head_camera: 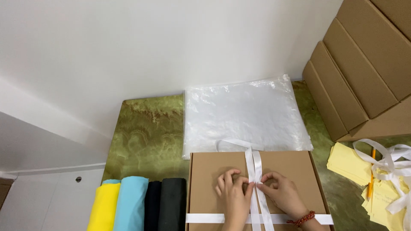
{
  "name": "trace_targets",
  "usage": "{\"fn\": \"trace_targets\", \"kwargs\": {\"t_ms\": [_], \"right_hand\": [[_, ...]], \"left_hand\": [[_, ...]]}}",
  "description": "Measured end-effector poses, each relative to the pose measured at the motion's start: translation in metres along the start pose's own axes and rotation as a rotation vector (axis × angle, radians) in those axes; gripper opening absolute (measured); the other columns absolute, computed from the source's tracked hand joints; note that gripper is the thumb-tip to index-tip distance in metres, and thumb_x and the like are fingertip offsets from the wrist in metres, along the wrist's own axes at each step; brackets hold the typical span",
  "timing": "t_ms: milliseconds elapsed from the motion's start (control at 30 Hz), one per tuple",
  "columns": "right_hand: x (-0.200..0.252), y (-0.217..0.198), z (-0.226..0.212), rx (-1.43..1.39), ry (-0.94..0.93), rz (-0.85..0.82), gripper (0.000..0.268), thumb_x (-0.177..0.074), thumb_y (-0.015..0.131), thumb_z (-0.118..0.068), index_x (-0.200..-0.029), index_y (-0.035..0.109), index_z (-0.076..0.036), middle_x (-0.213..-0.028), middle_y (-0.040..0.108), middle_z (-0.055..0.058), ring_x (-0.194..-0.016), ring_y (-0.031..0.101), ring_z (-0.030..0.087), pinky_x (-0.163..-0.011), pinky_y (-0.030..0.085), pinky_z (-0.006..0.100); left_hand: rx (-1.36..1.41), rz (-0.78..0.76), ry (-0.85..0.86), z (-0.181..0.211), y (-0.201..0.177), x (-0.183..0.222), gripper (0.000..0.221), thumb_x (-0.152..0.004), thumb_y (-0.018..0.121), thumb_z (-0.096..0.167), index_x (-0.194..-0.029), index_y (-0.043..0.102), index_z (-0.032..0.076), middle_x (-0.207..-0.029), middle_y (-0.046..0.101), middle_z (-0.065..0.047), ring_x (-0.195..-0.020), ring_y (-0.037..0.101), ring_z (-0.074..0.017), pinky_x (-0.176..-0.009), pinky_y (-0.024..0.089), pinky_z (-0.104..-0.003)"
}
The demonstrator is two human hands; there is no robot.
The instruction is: Packaging a black garment into a plastic bag and then into a cardboard box, finished with a white ribbon.
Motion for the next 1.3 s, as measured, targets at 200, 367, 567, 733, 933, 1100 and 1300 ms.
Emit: {"fn": "trace_targets", "kwargs": {"t_ms": [200,367,567,733,933,1100,1300], "right_hand": [[0.006,0.001,-0.019,0.061,0.031,-0.078,0.026,-0.084,0.091,-0.031,-0.088,0.068,-0.019,-0.047,0.073,-0.002,-0.047,0.060,0.011,-0.064,0.049,0.025],[0.016,-0.005,-0.043,0.010,0.052,-0.139,0.031,-0.093,0.079,-0.042,-0.088,0.065,-0.014,-0.039,0.066,0.004,-0.034,0.064,0.017,-0.050,0.049,0.026],[0.024,-0.012,-0.071,0.147,0.148,-0.224,0.037,-0.092,0.086,-0.034,-0.089,0.054,-0.016,-0.041,0.064,0.003,-0.030,0.059,0.018,-0.046,0.047,0.030],[0.020,-0.011,-0.068,0.167,0.178,-0.220,0.036,-0.091,0.084,-0.034,-0.088,0.053,-0.016,-0.043,0.063,0.003,-0.030,0.057,0.019,-0.048,0.047,0.032],[0.021,-0.014,-0.072,0.138,0.219,-0.275,0.036,-0.093,0.082,-0.037,-0.090,0.052,-0.016,-0.045,0.064,0.002,-0.031,0.057,0.018,-0.047,0.046,0.031],[0.024,-0.016,-0.079,0.149,0.226,-0.276,0.036,-0.093,0.081,-0.038,-0.091,0.052,-0.017,-0.047,0.064,0.003,-0.033,0.056,0.018,-0.046,0.047,0.031],[0.020,-0.010,-0.069,0.071,0.256,-0.255,0.038,-0.092,0.081,-0.034,-0.090,0.049,-0.015,-0.048,0.060,0.007,-0.033,0.050,0.021,-0.042,0.044,0.034]], "left_hand": [[0.129,-0.167,-0.219,-0.005,0.013,-0.045,0.016,-0.094,0.074,0.042,-0.085,0.069,0.030,-0.087,0.076,0.015,-0.100,0.060,-0.0210,-0.093,0.037,-0.044],[0.094,-0.220,-0.277,-0.008,0.025,-0.072,0.009,-0.089,0.075,0.036,-0.087,0.069,0.030,-0.083,0.076,0.015,-0.097,0.066,-0.0154,-0.100,0.038,-0.042],[0.524,-0.422,-0.640,0.038,-0.010,-0.132,0.031,-0.087,0.072,0.030,-0.115,0.058,0.026,-0.101,0.081,0.007,-0.097,0.072,-0.0107,-0.105,0.040,-0.030],[0.970,-0.546,-0.848,0.060,-0.011,-0.180,0.059,-0.074,0.087,0.023,-0.128,0.063,0.016,-0.112,0.080,-0.006,-0.093,0.079,-0.0165,-0.079,0.050,-0.025],[0.932,-0.288,-0.381,0.045,-0.015,-0.264,0.020,-0.095,0.072,0.006,-0.114,0.075,0.010,-0.111,0.084,-0.005,-0.083,0.078,-0.0156,-0.076,0.049,-0.023],[0.077,-0.095,-0.038,0.073,-0.084,-0.310,0.029,-0.102,0.053,0.019,-0.106,0.079,0.032,-0.093,0.079,0.003,-0.085,0.072,-0.0239,-0.067,0.051,-0.041],[-0.631,-0.051,0.441,0.037,-0.050,-0.360,0.056,-0.107,0.059,0.034,-0.161,0.041,0.035,-0.109,0.075,-0.002,-0.075,0.073,-0.0369,-0.079,0.054,-0.051]]}}
Point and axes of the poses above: each hand's wrist, its own x-axis away from the middle knuckle, its own y-axis out of the palm, z = x × y, the point moved 2 cm from there along -x, towards the middle knuckle
